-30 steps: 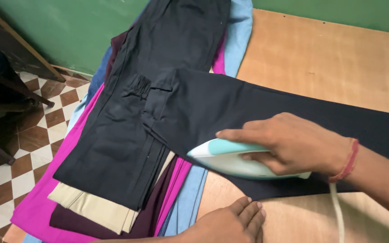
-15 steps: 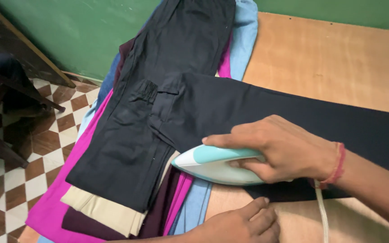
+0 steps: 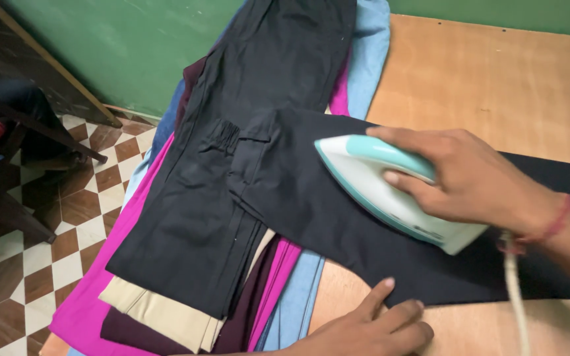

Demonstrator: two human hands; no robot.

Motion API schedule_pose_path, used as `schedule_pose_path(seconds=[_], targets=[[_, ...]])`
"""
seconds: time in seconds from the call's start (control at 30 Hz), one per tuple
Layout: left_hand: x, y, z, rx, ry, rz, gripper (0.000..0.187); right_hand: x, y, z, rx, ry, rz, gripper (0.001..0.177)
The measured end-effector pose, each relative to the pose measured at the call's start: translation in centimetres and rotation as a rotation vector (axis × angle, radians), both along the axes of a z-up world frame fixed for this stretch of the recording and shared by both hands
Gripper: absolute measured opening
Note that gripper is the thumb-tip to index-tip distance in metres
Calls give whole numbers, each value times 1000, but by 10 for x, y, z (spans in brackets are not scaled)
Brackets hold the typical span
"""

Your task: The person irons a pair of black trousers laid flat on a wooden table. They smooth the fabric with one hand while moving the iron with the other, then fold the trousers in half and press the fold with the iron.

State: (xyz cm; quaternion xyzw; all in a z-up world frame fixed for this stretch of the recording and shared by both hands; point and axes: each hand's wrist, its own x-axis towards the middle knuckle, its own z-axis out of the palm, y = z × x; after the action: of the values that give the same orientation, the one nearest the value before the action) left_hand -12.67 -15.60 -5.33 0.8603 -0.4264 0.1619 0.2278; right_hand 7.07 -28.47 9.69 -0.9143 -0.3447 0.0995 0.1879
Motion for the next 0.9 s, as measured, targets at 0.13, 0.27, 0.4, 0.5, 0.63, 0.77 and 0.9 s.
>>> schedule_pose_path(seconds=[0.13,0.27,0.4,0.5,0.63,0.77,0.9], targets=[[0,-7,-9,-135,207,-49,20,6,27,-10,156,-161,86,55],[-3,-6,-26,-97,334,-80,13,17,64,-22,196,-208,67,54],[0,-2,-31,-56,329,-105,9,31,92,-28,139,-191,-29,55],[2,4,-24,-100,420,-129,10,39,97,-29,187,-216,-69,57],[3,10,-16,-129,406,-161,10,39,80,-27,304,-315,91,59],[4,2,-23,-6,214,-208,12,23,53,-25,276,-298,406,60],[1,6,-29,156,172,-238,14,7,66,-33,221,-284,493,65]])
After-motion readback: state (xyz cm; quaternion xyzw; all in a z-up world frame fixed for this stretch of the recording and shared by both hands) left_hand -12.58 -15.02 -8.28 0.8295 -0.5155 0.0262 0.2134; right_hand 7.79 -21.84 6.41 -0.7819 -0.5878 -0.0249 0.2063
